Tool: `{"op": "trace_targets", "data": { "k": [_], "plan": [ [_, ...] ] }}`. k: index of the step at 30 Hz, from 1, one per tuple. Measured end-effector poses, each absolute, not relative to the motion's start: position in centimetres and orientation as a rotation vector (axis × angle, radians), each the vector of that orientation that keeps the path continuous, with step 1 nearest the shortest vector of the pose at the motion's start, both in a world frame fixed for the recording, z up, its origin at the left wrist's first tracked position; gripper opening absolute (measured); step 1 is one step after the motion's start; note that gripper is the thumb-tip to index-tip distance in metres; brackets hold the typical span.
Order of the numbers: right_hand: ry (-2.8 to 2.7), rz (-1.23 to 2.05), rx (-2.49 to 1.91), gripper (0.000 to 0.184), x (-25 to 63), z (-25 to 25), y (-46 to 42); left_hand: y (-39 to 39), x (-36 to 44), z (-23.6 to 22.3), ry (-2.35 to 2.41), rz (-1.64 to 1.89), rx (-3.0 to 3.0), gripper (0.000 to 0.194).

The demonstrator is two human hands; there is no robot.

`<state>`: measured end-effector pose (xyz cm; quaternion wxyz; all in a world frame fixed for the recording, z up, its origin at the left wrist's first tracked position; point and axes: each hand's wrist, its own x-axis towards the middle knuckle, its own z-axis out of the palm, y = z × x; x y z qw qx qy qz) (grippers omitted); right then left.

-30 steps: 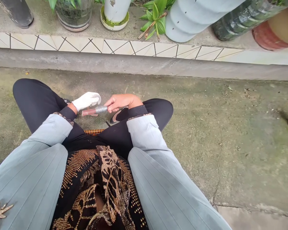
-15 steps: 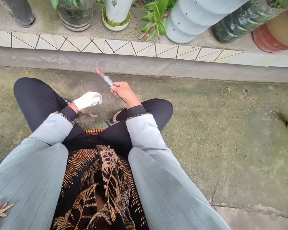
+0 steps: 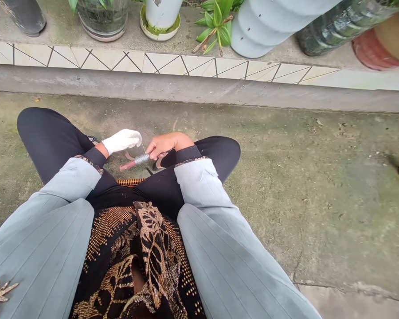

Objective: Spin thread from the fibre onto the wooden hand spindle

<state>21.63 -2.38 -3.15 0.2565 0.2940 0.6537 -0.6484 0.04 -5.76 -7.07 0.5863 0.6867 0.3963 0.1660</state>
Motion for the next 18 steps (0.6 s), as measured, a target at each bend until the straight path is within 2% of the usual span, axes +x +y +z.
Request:
{"op": "trace_targets", "data": {
  "k": [3,5,9,18],
  "plan": [
    [1.940,-2.215,0.766,0.035,23.0,-2.0,-2.0,-5.5,-0.1,-7.5,0.938,0.500,1.456,0.027],
    [2.054,-2.362,0.971,0.034,23.9,-1.5,-1.7,-5.5,-0.1,-7.6,0.935,0.555,1.396,0.035],
    [2.048,-2.322,1.285,0.027,24.7,-1.4,-1.4,-5.7,-0.3,-7.5,0.939,0.549,1.384,0.043],
    [2.048,-2.415,1.189,0.032,23.8,-1.1,-2.0,-5.7,0.8,-7.5,1.175,0.565,1.469,0.022]
  ]
}}
